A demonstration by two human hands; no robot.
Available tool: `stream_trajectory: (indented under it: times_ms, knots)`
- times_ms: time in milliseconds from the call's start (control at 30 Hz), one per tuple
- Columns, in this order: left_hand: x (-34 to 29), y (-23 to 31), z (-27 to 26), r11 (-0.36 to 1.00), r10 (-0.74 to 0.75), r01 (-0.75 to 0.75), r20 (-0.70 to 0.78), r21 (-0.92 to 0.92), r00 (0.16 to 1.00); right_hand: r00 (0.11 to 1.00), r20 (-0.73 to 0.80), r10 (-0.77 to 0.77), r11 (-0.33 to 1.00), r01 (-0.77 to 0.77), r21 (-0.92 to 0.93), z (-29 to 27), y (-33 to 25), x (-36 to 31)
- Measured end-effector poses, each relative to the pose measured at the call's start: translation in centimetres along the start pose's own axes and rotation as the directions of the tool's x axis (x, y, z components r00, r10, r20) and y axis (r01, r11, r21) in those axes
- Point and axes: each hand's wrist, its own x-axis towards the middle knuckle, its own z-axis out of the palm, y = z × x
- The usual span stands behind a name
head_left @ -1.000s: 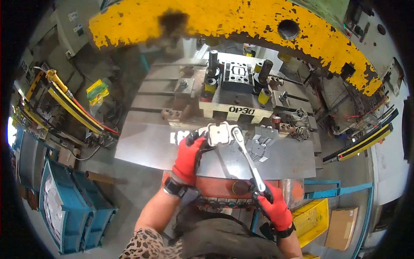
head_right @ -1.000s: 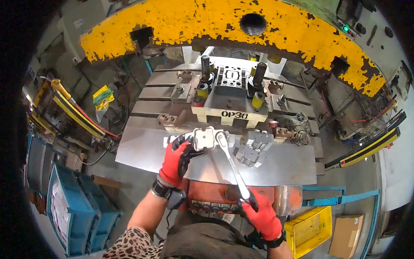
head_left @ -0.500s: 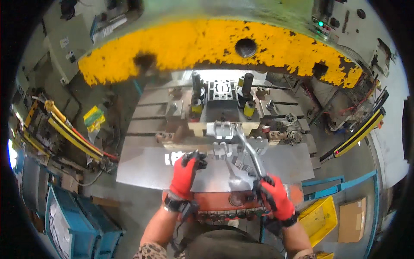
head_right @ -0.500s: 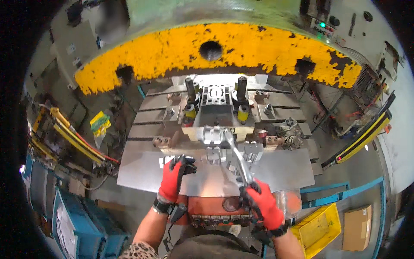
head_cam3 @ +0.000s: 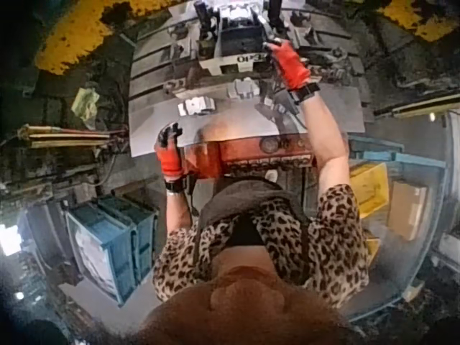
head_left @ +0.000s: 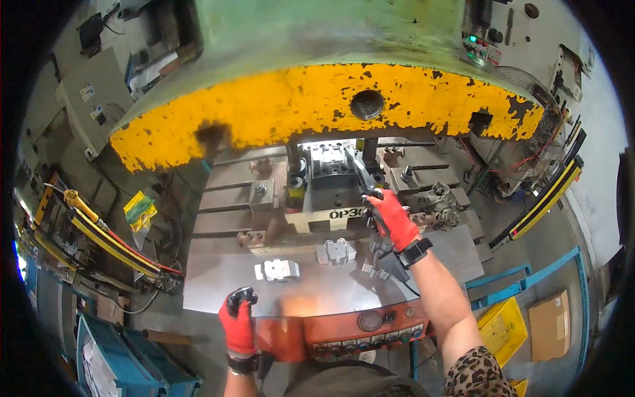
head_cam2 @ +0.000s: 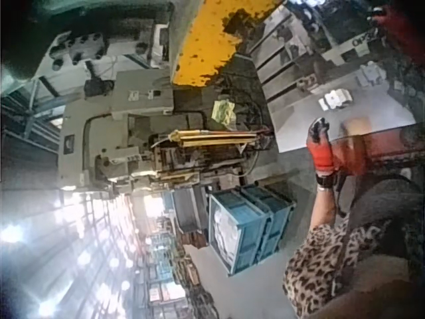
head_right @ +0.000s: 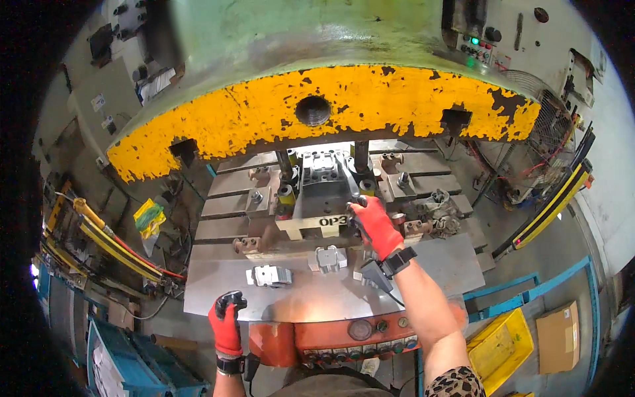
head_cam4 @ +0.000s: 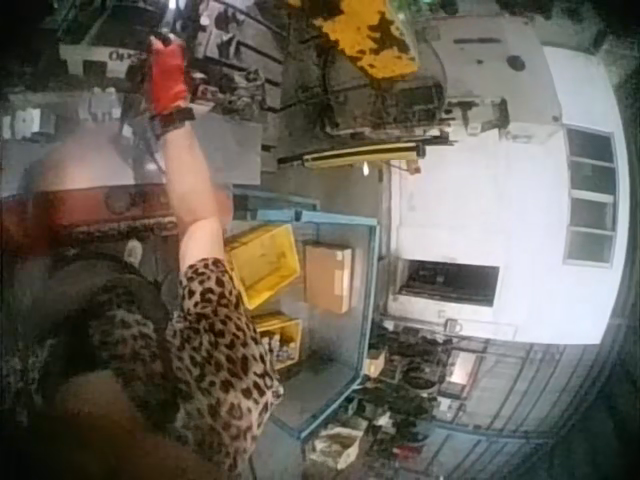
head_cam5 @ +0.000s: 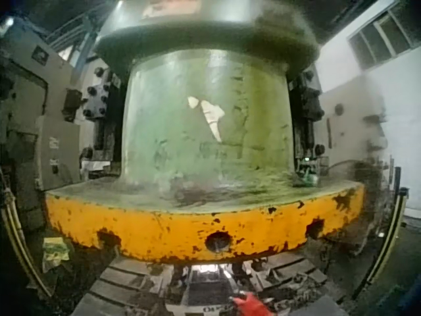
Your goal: Operate an industrial stamping press to shape and move metal components between work stages and storage bins.
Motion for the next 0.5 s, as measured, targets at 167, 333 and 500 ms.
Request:
stream_trajectory:
  times_ms: [167,333,500]
  knots:
    - [0.3,-0.3,-0.7,0.999,-0.033,0.033,-0.005,0.024,0.999,0.999,-0.043,0.021,0.970,-0.031,-0.241,0.0,-1.1,0.5]
    - [0.5,0.4,0.2,0.989,-0.037,0.031,0.042,0.144,0.998,0.968,-0.062,-0.245,0.640,0.114,-0.760,1.0,-1.7,-0.3]
    - [-0.2,-0.8,-0.8,0.997,0.056,-0.052,-0.073,0.049,0.996,0.941,-0.062,-0.332,0.456,0.102,-0.884,-0.2,-2.1,-4.8]
